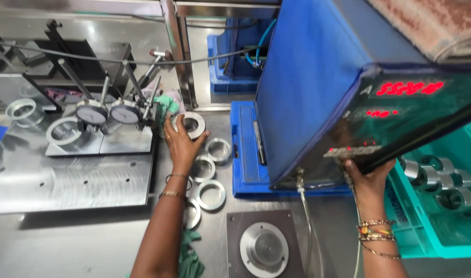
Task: The recorder uses a digital dial indicator and gauge to check the dimensions of cylindrical metal parts, placing them in a fixture and comparing readings on a blue control unit.
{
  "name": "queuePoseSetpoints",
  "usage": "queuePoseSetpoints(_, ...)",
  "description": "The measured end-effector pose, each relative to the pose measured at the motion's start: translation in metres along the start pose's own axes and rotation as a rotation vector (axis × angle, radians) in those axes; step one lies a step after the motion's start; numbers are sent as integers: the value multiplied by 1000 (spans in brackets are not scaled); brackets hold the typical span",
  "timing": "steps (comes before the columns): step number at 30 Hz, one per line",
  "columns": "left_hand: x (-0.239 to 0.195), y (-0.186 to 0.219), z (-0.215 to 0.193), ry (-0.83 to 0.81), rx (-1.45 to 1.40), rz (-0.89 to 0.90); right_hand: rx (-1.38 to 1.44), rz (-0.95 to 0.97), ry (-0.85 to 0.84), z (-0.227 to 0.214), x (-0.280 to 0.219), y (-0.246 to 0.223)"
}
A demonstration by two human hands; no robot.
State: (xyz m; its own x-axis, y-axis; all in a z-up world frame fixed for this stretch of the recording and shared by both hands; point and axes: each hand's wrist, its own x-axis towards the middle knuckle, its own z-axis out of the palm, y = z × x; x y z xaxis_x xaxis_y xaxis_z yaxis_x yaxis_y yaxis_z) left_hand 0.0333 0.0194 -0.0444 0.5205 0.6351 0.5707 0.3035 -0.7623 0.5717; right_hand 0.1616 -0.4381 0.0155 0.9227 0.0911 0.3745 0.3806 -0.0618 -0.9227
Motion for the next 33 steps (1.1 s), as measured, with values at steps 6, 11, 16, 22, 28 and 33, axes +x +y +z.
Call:
queuePoseSetpoints(6, -126, 45, -129, -204, 107, -71, 24, 4, -110, -10, -18, -36)
queuePoseSetpoints(11, -260, 34, -191, -164, 271, -41, -61, -232, -26, -27, -50, -65)
queuePoseSetpoints(16, -273, 63, -202, -437, -193, -619, 141, -87, -526, 30, -118, -159)
queuePoseSetpoints(22, -267, 139, -165, -115, -995, -473, 55, -349, -1005, 105, -215, -196)
queuePoseSetpoints(28, -253, 117, -205, -593, -1659, -423, -369, -304, -864, 47, -119, -203)
queuePoseSetpoints(33, -267, 124, -231, -790, -1316, -251, -309, -406, -260, -80, -40, -219)
